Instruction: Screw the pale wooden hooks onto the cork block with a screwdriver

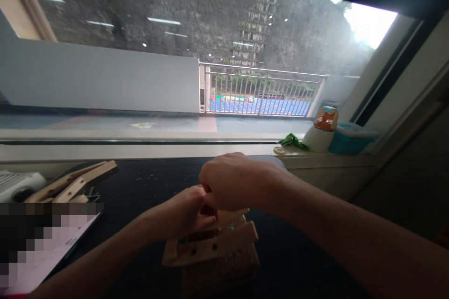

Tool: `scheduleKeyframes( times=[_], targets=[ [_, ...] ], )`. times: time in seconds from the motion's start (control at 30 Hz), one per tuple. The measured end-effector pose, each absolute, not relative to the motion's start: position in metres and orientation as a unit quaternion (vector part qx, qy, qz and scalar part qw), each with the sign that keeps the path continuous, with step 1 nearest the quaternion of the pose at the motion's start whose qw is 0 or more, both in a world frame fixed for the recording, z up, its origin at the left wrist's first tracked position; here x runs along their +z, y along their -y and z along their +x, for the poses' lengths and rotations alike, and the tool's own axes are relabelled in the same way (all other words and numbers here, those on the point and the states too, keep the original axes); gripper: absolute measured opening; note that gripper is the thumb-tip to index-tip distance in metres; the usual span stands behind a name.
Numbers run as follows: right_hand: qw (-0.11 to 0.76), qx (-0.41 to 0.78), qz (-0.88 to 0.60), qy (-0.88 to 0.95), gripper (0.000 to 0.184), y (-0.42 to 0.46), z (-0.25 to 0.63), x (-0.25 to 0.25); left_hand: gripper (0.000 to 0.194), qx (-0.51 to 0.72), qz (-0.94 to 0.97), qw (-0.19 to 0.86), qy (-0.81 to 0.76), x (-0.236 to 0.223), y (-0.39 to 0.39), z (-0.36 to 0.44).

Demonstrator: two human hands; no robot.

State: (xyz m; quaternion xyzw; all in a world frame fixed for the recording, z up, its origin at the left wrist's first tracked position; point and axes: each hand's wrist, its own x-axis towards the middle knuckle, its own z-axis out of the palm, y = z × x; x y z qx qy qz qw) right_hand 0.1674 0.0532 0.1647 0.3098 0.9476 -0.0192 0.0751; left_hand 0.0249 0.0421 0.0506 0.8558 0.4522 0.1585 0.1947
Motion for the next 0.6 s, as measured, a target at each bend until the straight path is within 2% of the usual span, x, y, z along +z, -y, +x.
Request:
scheduleKeyframes(
  times=[0.2, 0.37, 0.6],
  targets=[
    [0.064, 0.012, 0.287, -0.956, 0.02, -0.05, 0.167, 0.164, 0.013, 0.148, 0.856, 0.192, -0.457, 0.052, -0.041, 0.024],
    [0.088, -0.018, 0.292, -0.952, 0.016, -0.055, 0.166, 0.162, 0.01, 0.127, 0.858, 0.192, -0.459, 0.055, -0.041, 0.023],
    [0.095, -0.022, 0.303, -0.948, 0.019, -0.056, 0.168, 0.164, 0.012, 0.158, 0.857, 0.184, -0.455, 0.045, -0.044, 0.024]
  ],
)
